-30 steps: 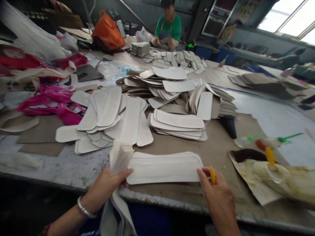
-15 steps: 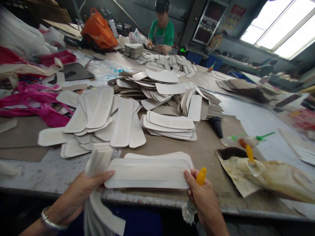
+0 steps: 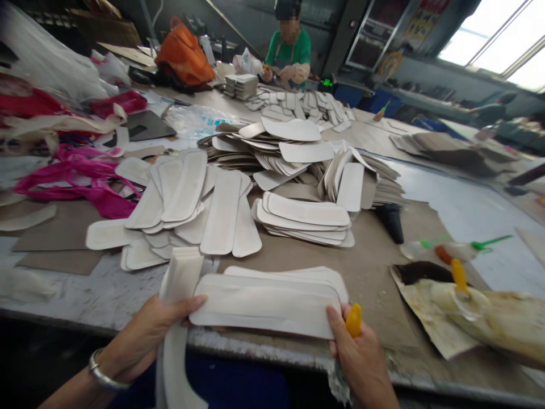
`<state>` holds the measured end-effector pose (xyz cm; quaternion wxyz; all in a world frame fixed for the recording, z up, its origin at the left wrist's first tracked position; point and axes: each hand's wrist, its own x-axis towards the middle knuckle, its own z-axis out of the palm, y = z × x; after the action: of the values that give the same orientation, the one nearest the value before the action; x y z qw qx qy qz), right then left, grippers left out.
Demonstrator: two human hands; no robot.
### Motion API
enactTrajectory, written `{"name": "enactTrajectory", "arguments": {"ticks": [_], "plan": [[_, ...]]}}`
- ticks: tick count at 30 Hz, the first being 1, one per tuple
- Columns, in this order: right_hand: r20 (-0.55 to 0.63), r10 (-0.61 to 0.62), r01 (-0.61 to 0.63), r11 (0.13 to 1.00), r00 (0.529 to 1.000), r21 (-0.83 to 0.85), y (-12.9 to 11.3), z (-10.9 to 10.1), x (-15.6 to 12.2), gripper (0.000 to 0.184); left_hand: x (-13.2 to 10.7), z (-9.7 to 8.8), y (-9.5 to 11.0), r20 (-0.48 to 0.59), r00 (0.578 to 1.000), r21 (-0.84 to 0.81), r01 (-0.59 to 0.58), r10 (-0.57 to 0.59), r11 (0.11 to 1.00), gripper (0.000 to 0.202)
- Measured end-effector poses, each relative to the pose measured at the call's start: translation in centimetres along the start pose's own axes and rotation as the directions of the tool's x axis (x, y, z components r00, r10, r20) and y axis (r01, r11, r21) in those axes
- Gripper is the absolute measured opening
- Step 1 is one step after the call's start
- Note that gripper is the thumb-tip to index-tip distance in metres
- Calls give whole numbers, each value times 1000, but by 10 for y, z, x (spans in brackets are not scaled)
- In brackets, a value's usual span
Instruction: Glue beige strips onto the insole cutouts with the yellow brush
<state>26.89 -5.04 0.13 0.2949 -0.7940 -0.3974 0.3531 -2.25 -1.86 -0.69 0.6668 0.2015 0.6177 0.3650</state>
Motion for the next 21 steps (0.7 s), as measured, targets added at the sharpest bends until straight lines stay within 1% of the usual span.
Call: {"name": "enactTrajectory", "arguments": {"ticks": [3,5,7,8,10,12,14,17,20,21], "plan": [[4,-9,9,1000,1000,-24,1,0,0,42,1,1,1,-4,1000,6,-1,1,1000,42],[6,-1,1,1000,1000,0,2,0,0,43,1,0,0,-8,1000,14,-2,2,1000,41],[22,20,-22,996,1000,85,1,0,-1,43,1,0,1,0,1000,4,13,-13,1000,40],[44,31,-38,986,999,162,0,0,-2,42,0,-1,2,17,999,-13,31,-31,999,40],[122,46,-87,929,991,360,-2,1,-4,42,-1,-1,4,77,993,-65,90,-85,994,44],[204,44,-148,836,978,529,-3,2,-5,41,-1,-1,7,135,980,-115,163,-148,980,52],[244,43,-190,764,969,617,-3,4,-6,40,0,0,10,159,965,-142,233,-210,962,60],[247,48,-202,735,968,648,-4,6,-4,40,1,1,12,169,949,-157,292,-266,943,68],[223,64,-191,766,973,613,-7,8,-1,42,2,-1,16,158,943,-122,313,-293,942,71],[203,65,-176,784,977,595,-8,8,0,43,3,-4,18,118,951,-102,298,-286,949,71]]}}
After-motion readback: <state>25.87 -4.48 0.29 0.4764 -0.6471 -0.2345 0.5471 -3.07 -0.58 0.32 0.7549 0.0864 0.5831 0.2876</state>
